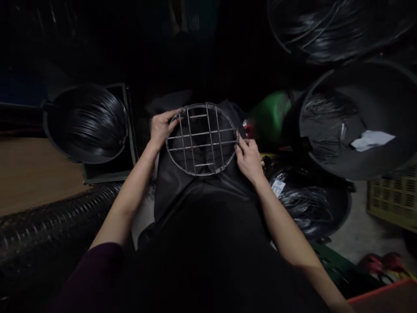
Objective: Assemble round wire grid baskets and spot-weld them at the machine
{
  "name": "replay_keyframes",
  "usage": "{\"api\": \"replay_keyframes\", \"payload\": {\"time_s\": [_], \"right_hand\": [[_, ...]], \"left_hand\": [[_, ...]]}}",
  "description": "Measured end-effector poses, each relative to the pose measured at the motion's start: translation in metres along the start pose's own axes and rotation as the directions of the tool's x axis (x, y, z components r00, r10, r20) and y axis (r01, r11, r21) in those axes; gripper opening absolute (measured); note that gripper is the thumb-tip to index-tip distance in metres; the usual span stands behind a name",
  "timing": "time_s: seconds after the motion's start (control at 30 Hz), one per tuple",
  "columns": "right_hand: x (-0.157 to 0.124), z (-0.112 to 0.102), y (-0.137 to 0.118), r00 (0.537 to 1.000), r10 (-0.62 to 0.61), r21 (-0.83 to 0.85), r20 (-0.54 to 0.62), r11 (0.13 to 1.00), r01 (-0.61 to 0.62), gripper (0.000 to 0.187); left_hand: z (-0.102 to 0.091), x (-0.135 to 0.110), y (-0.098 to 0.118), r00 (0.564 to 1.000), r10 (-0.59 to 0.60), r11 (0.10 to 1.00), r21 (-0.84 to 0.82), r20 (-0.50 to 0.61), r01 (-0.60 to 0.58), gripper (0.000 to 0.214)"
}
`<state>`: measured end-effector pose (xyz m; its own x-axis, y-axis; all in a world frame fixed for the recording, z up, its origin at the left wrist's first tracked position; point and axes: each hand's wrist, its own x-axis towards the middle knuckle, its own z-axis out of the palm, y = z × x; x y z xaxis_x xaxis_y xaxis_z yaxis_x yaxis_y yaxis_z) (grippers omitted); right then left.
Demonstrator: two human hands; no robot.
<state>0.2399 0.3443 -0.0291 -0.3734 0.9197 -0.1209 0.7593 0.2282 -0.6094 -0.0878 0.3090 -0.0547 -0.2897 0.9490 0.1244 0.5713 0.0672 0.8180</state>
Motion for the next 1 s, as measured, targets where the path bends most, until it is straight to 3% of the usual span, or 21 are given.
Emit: {"api": "replay_keyframes", "payload": {"time_s": [0.17,0.3,0.43,0.57,0.8,0.9,1.0], "right_hand": [[-0.025,0.004,-0.001,0.988,0.011,-0.03,-0.153,0.999,-0.016,0.047],[-0.062,0.005,-0.001,0.988,-0.128,-0.14,-0.087,0.983,0.115,0.052],[-0.083,0.01,-0.004,0.981,-0.178,-0.203,0.079,0.96,0.19,0.086],[-0.084,0.022,-0.007,0.996,-0.063,-0.236,0.056,0.969,0.074,0.113],[-0.075,0.042,-0.011,1.0,0.022,-0.179,0.018,0.984,-0.019,0.12],[-0.076,0.031,-0.012,0.999,0.03,-0.074,0.032,0.997,-0.027,0.121],[-0.075,0.008,-0.011,0.998,0.02,0.098,0.064,0.995,-0.026,0.094]], "left_hand": [[0.003,0.0,-0.004,0.998,0.05,0.999,0.013,0.029,-0.05,0.033],[0.002,-0.003,0.003,0.995,0.056,0.994,0.092,0.087,-0.064,0.036],[0.005,-0.002,0.003,0.993,0.056,0.994,0.091,0.103,-0.066,0.04],[0.013,-0.002,-0.006,0.995,0.062,0.998,0.027,0.083,-0.064,0.039],[0.017,0.002,-0.017,0.994,0.078,0.996,-0.041,0.074,-0.075,0.037],[0.004,-0.004,-0.007,0.996,0.08,0.995,-0.069,0.03,-0.078,0.043],[-0.016,-0.021,0.005,0.997,-0.011,0.982,-0.19,-0.08,-0.005,0.05]]}}
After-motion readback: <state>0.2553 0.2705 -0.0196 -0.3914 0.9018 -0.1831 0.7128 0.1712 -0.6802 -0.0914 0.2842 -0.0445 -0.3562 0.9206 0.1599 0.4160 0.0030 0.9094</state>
